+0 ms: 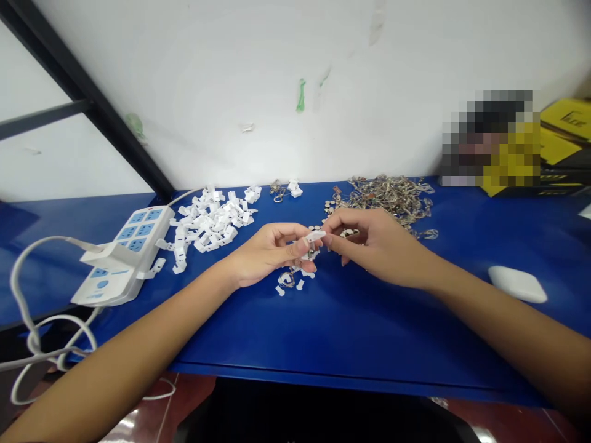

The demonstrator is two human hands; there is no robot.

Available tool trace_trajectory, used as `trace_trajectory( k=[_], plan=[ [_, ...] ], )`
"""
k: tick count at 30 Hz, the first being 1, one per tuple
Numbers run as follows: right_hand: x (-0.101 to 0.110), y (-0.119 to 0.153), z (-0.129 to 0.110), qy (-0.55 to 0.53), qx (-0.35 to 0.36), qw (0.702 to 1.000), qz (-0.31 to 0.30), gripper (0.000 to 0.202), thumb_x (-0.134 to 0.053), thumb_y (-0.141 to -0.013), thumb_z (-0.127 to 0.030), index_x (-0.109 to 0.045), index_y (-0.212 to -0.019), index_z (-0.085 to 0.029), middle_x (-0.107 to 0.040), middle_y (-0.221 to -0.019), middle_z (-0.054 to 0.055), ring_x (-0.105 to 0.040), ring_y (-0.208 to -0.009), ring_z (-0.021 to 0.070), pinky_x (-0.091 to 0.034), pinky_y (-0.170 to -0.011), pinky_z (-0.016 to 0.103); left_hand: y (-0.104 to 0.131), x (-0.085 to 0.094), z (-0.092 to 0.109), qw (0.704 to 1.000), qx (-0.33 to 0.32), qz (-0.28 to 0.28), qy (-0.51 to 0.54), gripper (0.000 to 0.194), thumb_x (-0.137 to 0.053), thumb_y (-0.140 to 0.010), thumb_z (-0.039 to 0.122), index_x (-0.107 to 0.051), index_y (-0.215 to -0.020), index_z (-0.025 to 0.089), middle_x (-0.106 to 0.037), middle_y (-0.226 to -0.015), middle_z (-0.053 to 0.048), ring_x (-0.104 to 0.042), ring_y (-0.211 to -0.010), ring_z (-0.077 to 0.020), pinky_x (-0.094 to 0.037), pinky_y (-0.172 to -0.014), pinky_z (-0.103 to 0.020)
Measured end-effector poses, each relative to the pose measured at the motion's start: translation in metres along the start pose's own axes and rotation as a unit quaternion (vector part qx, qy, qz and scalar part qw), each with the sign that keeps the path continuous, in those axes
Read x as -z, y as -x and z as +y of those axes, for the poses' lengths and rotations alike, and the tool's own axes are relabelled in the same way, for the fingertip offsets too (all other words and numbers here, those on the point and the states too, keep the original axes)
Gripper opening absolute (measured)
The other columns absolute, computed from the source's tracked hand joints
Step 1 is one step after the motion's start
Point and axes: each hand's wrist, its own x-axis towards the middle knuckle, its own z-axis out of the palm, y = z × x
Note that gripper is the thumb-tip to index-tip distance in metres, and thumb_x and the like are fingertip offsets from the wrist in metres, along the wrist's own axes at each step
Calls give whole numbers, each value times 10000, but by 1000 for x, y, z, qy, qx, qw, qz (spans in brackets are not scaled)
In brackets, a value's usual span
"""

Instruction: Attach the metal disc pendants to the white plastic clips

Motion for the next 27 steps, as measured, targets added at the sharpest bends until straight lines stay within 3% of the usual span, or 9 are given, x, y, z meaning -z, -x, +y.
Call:
trace_trajectory(
  k=[3,6,8,10,14,18,27],
  plan=[
    [0,0,-3,-22,-39,998,-49,137,-690,-897,-304,-707,-802,-206,-673,-711,-2,-597,-576,115,-495,-500,244,1,0,1,999,1,-13,-37,403,-801,-843,530,-759,-1045,184,-753,-833,-59,-745,-767,-166,-554,-764,-289],
    [0,0,-3,-6,-35,997,-65,161,-679,-900,-310,-707,-783,-203,-687,-698,-2,-603,-574,114,-482,-511,246,0,0,1,998,2,-9,-68,387,-789,-857,521,-784,-1029,174,-769,-860,-79,-747,-773,-165,-557,-770,-282],
    [-1,0,-3,4,-28,999,-46,155,-677,-901,-317,-709,-802,-202,-698,-707,3,-607,-580,117,-482,-520,253,-1,0,1,998,6,8,-55,387,-788,-858,517,-797,-1037,174,-780,-923,-96,-751,-812,-171,-568,-806,-293],
    [-1,1,-4,30,-8,999,9,140,-677,-900,-313,-704,-819,-203,-689,-700,3,-597,-580,120,-476,-519,259,-2,-1,-1,999,1,38,-9,380,-811,-836,513,-806,-1003,171,-781,-993,-105,-751,-858,-176,-576,-877,-325],
    [-5,7,-11,136,105,979,113,64,-675,-894,-245,-679,-831,-235,-569,-613,-34,-501,-532,112,-443,-523,282,-4,-4,-3,993,-17,94,67,351,-838,-814,495,-814,-920,161,-775,-991,-90,-732,-911,-171,-545,-994,-365],
    [-11,11,-12,202,189,954,114,97,-648,-921,-205,-689,-971,-278,-525,-625,-47,-485,-537,115,-449,-561,295,-4,-6,-4,993,-6,99,66,340,-832,-818,500,-822,-911,173,-762,-905,-70,-696,-875,-154,-525,-990,-345],
    [-15,10,-2,234,226,941,97,121,-622,-938,-176,-684,-1017,-244,-511,-655,-45,-487,-574,110,-430,-568,275,-4,-10,-4,993,-1,113,45,325,-863,-779,499,-802,-815,182,-713,-797,-37,-639,-769,-129,-507,-821,-269]
  ],
)
